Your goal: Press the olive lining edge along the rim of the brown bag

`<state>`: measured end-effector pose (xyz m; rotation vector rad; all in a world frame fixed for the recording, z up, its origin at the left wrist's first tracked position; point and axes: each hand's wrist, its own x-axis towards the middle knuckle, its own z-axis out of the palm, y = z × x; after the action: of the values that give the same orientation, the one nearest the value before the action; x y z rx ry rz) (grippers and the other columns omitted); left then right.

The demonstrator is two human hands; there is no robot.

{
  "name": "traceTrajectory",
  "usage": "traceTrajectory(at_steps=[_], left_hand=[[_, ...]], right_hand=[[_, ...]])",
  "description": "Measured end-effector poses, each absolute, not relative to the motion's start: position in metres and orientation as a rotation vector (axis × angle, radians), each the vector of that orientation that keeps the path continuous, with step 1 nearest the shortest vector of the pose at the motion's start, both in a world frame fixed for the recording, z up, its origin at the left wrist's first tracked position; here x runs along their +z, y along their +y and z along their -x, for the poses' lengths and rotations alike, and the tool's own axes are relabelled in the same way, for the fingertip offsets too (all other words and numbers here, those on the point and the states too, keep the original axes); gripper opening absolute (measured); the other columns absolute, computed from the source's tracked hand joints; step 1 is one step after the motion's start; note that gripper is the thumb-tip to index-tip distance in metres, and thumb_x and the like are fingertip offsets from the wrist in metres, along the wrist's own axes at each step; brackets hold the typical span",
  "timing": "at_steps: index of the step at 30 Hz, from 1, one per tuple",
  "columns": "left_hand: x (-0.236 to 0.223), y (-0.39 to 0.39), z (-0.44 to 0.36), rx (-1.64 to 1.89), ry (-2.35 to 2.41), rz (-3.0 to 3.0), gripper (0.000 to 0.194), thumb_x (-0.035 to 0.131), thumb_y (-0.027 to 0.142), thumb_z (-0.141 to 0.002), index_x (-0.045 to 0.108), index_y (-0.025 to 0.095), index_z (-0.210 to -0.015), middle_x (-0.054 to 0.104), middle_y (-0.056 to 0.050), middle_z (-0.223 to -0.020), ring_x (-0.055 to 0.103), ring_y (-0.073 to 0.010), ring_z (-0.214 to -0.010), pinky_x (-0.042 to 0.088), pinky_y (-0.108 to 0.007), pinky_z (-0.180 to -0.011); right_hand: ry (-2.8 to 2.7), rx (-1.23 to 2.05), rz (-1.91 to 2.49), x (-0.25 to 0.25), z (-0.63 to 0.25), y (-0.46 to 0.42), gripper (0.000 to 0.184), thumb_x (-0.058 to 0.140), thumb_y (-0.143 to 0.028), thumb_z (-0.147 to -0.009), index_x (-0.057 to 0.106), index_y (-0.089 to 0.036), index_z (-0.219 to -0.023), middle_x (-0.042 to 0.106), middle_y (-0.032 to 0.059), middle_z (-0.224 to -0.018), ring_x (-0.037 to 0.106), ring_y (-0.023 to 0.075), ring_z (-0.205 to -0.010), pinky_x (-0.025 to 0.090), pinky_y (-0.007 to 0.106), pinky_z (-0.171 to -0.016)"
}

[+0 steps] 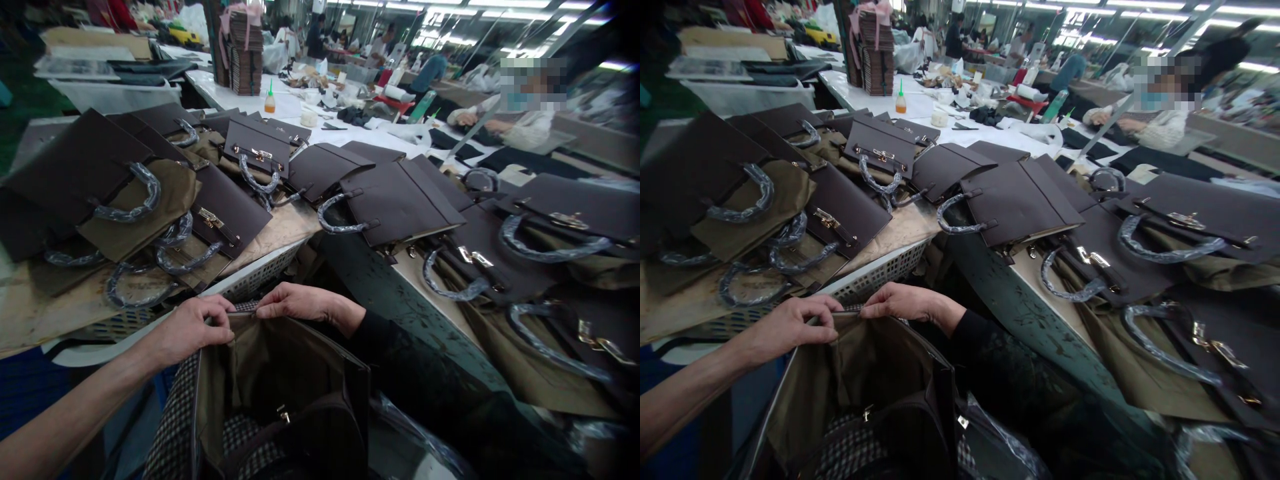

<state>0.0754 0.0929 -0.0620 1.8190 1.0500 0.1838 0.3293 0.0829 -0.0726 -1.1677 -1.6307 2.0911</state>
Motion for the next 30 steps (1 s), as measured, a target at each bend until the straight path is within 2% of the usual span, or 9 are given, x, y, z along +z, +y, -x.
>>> traceTrajectory(at_steps=[6,10,16,20,25,30], left_hand=[[-0.065,0.094,-0.077,0.162,1.073,-1.835,0.014,0.073,0.03,-0.068,0.069,0.021,-0.059,0.068,-0.002,-0.106,0.062,-0.0243,-0.106,0.039,-0.033,-0.095],[-0.068,0.094,-0.073,0.203,1.142,-1.861,0.016,0.07,0.03,-0.072,0.068,0.021,-0.059,0.071,-0.002,-0.106,0.063,-0.0249,-0.104,0.041,-0.035,-0.095],[-0.066,0.09,-0.074,0.211,1.216,-1.89,0.017,0.067,0.028,-0.073,0.065,0.021,-0.058,0.073,-0.002,-0.105,0.066,-0.0252,-0.099,0.043,-0.035,-0.091],[-0.063,0.089,-0.077,0.221,1.249,-1.911,0.017,0.066,0.026,-0.073,0.064,0.021,-0.057,0.074,-0.001,-0.099,0.067,-0.0241,-0.095,0.045,-0.033,-0.085],[-0.062,0.088,-0.076,0.222,1.295,-1.877,0.017,0.068,0.032,-0.075,0.069,0.021,-0.062,0.075,-0.001,-0.101,0.067,-0.0235,-0.094,0.045,-0.032,-0.084],[-0.061,0.087,-0.078,0.228,1.334,-1.846,0.019,0.07,0.037,-0.075,0.071,0.021,-0.066,0.077,-0.001,-0.097,0.068,-0.0239,-0.089,0.046,-0.032,-0.079]], right_hand=[[-1.635,2.058,1.168,-0.077,-0.329,0.083,0.042,0.066,-0.05,-0.084,0.073,-0.01,-0.094,0.064,0.0005,-0.074,0.052,0.0111,-0.065,0.045,0.024,-0.065],[-1.639,2.098,1.157,-0.069,-0.331,0.081,0.047,0.068,-0.054,-0.082,0.073,-0.01,-0.095,0.065,0.0004,-0.073,0.052,0.0106,-0.061,0.045,0.024,-0.063],[-1.815,2.012,1.191,-0.06,-0.325,0.087,0.034,0.074,-0.04,-0.079,0.075,-0.011,-0.097,0.068,0.0007,-0.077,0.055,0.0115,-0.067,0.044,0.021,-0.064],[-2.106,1.78,1.189,-0.063,-0.317,0.093,0.027,0.066,-0.031,-0.085,0.075,-0.009,-0.097,0.062,-0.0016,-0.07,0.046,0.0092,-0.061,0.036,0.021,-0.057],[-2.16,1.65,1.147,-0.066,-0.318,0.088,0.027,0.06,-0.032,-0.087,0.075,-0.01,-0.091,0.049,-0.0046,-0.062,0.037,0.0083,-0.057,0.03,0.021,-0.053],[-2.06,1.633,1.246,-0.064,-0.321,0.077,0.029,0.06,-0.033,-0.086,0.077,-0.011,-0.097,0.052,-0.0032,-0.065,0.041,0.0095,-0.061,0.033,0.02,-0.055]])
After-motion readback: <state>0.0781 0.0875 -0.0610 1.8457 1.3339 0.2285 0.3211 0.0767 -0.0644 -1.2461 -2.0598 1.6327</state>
